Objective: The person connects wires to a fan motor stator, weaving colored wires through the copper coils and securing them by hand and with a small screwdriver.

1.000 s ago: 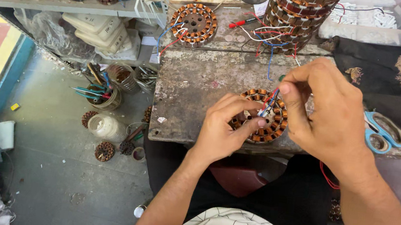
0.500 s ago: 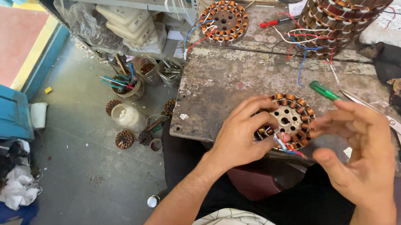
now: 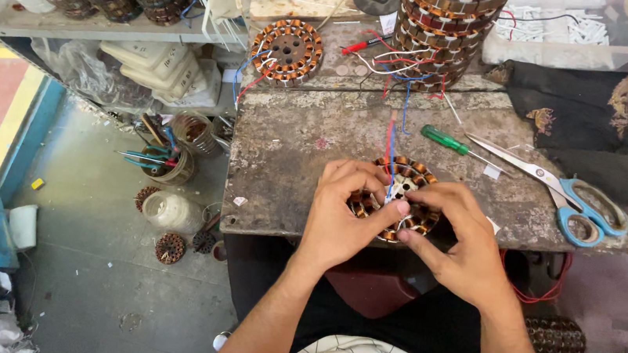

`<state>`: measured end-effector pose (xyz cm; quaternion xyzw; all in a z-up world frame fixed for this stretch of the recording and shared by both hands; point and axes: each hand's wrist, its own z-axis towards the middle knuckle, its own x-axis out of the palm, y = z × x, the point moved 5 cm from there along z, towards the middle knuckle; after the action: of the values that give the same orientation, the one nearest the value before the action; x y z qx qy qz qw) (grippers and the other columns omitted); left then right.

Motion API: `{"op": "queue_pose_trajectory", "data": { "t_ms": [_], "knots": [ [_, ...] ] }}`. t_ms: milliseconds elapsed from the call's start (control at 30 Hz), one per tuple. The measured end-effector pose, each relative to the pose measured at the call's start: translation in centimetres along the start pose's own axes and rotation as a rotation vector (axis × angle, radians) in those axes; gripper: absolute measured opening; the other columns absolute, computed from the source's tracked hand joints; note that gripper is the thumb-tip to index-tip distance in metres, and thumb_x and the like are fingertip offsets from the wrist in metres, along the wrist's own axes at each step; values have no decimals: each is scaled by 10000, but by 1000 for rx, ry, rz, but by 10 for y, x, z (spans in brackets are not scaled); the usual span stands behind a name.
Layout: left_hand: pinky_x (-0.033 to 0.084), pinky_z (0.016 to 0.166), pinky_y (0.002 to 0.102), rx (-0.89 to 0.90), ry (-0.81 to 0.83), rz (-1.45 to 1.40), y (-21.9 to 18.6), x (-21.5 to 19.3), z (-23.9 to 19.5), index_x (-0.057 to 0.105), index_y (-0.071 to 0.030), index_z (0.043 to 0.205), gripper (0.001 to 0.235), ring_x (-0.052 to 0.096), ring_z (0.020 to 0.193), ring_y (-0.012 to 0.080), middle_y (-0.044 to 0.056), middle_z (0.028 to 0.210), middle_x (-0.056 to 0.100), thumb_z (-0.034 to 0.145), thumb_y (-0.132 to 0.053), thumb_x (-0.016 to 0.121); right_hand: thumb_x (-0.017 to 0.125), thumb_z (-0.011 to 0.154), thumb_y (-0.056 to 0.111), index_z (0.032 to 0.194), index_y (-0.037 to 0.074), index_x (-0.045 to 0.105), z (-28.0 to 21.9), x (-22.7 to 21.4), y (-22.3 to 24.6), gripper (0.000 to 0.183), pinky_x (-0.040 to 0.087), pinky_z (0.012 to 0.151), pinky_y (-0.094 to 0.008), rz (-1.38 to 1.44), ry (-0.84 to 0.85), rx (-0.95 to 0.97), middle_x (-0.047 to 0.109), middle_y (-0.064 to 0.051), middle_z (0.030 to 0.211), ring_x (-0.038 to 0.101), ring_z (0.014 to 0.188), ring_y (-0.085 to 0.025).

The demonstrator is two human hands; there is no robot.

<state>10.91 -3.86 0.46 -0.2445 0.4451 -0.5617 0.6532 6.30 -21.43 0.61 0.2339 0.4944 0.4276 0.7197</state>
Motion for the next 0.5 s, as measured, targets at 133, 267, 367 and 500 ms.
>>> {"op": "queue_pose_trajectory", "data": {
  "t_ms": [133, 267, 367, 500],
  "knots": [
    [503, 939, 361, 19, 38, -39, -2, -11, 6, 675, -72, 859, 225, 641, 1040, 226, 51, 1016, 708, 803, -151, 878, 827, 758, 110, 1150, 54, 701, 1, -1, 5, 416, 526, 926, -346, 13, 3, -22, 664, -94, 1166, 672, 1075, -236],
    [524, 736, 330, -238, 178, -201, 5, -11, -1, 711, -38, 982, 227, 644, 824, 194, 86, 934, 678, 823, -74, 870, 800, 784, 81, 1032, 37, 734, 2, 4, 8, 260, 525, 887, -335, -6, -27, -32, 697, -73, 1065, 671, 1006, -216],
    [580, 895, 300, 11, 305, -214, -7, -16, 0, 671, -38, 1162, 350, 731, 957, 157, 56, 1048, 740, 847, -11, 821, 780, 805, 39, 941, 34, 740, 5, 6, 9, 142, 530, 841, -318, -22, -80, -12, 715, -59, 994, 688, 938, -196],
    [594, 911, 302, -7, 366, -226, -8, -21, -3, 674, -37, 1204, 364, 743, 991, 148, 65, 1109, 735, 857, 21, 768, 789, 820, 29, 940, 26, 734, 7, 7, 10, 131, 535, 774, -291, 15, -149, 31, 713, -66, 959, 696, 872, -186]
  ]
}}
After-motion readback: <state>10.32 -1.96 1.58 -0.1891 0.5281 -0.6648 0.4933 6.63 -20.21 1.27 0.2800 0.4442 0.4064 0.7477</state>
